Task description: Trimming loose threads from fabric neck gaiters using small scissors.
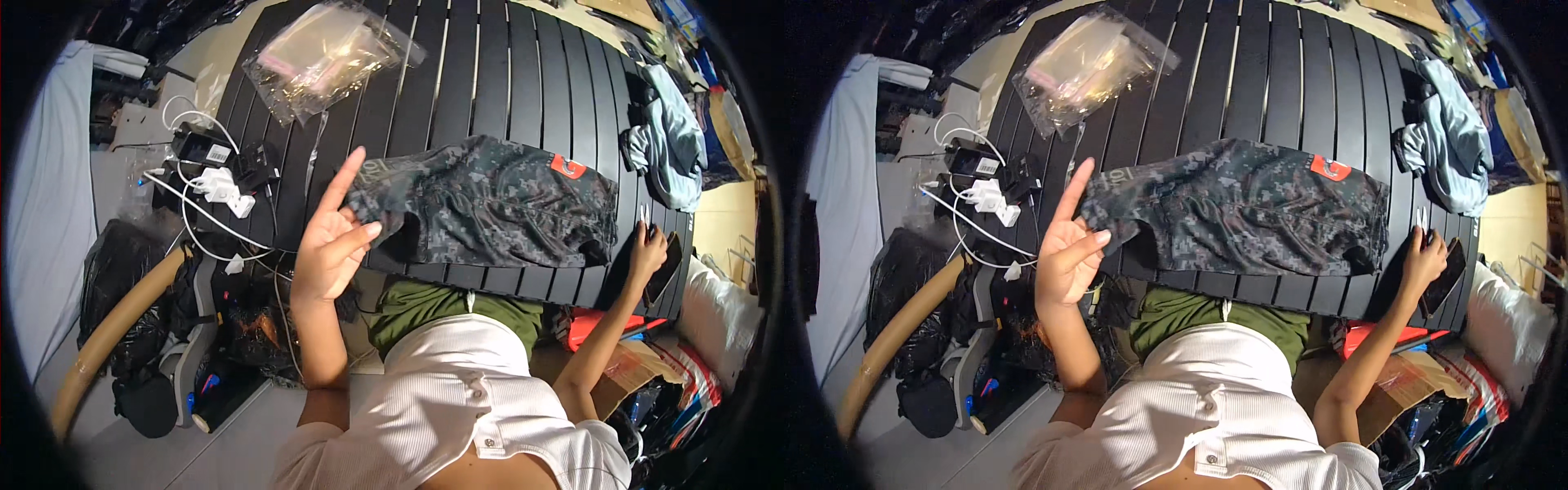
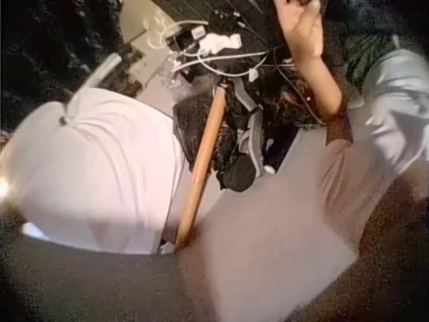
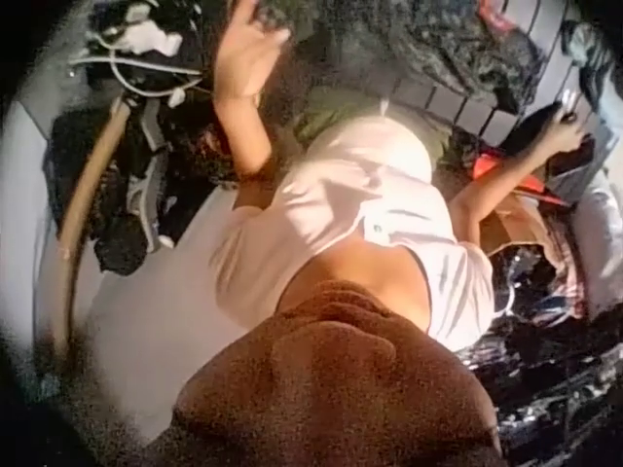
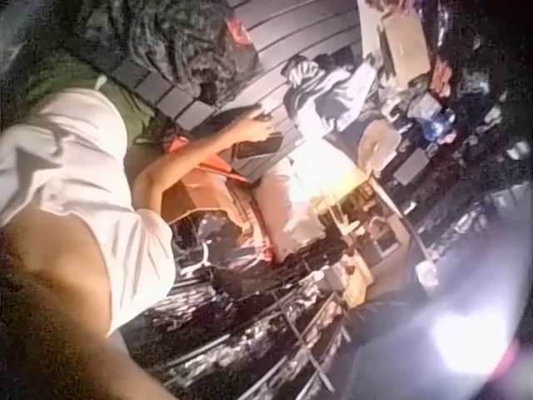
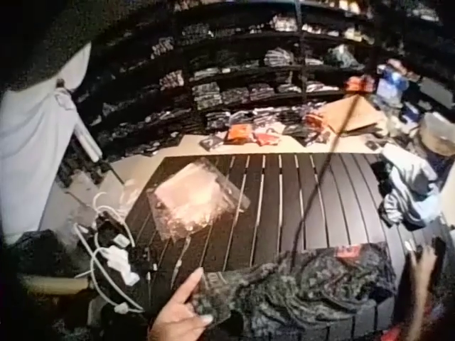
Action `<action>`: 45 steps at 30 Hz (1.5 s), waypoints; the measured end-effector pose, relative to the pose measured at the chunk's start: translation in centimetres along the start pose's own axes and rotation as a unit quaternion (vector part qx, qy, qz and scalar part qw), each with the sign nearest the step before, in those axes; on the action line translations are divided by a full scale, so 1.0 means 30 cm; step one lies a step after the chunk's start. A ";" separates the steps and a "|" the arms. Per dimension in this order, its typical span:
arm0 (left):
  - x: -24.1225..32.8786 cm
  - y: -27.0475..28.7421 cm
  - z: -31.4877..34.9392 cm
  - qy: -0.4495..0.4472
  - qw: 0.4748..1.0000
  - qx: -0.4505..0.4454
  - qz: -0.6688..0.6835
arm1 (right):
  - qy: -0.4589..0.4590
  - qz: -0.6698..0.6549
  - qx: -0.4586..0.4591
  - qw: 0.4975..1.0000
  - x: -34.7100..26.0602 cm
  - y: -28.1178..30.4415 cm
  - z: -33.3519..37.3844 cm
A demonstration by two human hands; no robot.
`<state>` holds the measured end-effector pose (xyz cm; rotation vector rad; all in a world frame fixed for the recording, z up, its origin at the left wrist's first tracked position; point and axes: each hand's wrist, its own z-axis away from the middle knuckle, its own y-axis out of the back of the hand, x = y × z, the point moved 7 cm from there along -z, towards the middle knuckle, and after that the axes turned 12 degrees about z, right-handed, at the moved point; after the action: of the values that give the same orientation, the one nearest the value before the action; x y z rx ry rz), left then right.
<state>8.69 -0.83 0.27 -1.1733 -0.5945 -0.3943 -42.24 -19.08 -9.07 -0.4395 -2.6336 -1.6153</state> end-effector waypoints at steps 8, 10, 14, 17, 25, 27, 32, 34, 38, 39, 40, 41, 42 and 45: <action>0.015 0.055 0.041 -0.087 0.945 0.124 -0.289 | -0.040 -0.121 -0.069 0.989 0.042 -0.022 -0.034; 0.008 0.051 0.057 -0.074 0.957 0.113 -0.255 | -0.067 -0.196 -0.106 0.973 0.077 -0.065 -0.036; 0.001 -0.013 0.080 -0.058 0.976 0.095 -0.186 | -0.063 -0.205 -0.112 0.970 0.089 -0.042 -0.028; -0.011 -0.034 0.091 -0.054 0.977 0.026 -0.203 | -0.088 -0.226 -0.046 0.969 0.049 0.070 -0.016; -0.040 -0.142 0.125 -0.106 0.966 -0.009 -0.237 | -0.081 -0.784 -0.277 0.550 -0.575 0.545 0.178; -0.059 -0.155 0.122 -0.099 0.971 -0.002 -0.218 | 0.039 -0.758 -0.321 0.567 -0.669 0.683 0.256; -0.094 -0.208 0.140 -0.092 0.970 -0.055 -0.219 | 0.120 -0.749 -0.511 0.404 -0.803 0.819 0.422; -0.102 -0.203 0.145 -0.077 0.973 -0.064 -0.207 | 0.120 -0.731 -0.534 0.407 -0.821 0.826 0.429; -0.115 -0.215 0.155 -0.075 0.979 -0.063 -0.178 | 0.160 -0.702 -0.543 0.432 -0.826 0.826 0.423; -0.116 -0.219 0.157 -0.079 0.978 -0.063 -0.182 | 0.151 -0.703 -0.543 0.434 -0.824 0.821 0.421; -0.115 -0.221 0.158 -0.083 0.977 -0.062 -0.185 | 0.141 -0.704 -0.543 0.436 -0.822 0.817 0.419; -0.119 -0.217 0.157 -0.081 0.977 -0.063 -0.185 | 0.140 -0.704 -0.543 0.437 -0.820 0.813 0.417; -0.124 -0.213 0.157 -0.083 0.976 -0.070 -0.187 | 0.140 -0.700 -0.546 0.439 -0.818 0.809 0.417; -0.128 -0.196 0.155 -0.085 0.970 -0.088 -0.210 | 0.138 -0.694 -0.552 0.441 -0.814 0.803 0.421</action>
<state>1.22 1.45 3.44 -1.2572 -0.9792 -0.7241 -11.18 -3.33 2.04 2.3506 -0.7298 -2.8747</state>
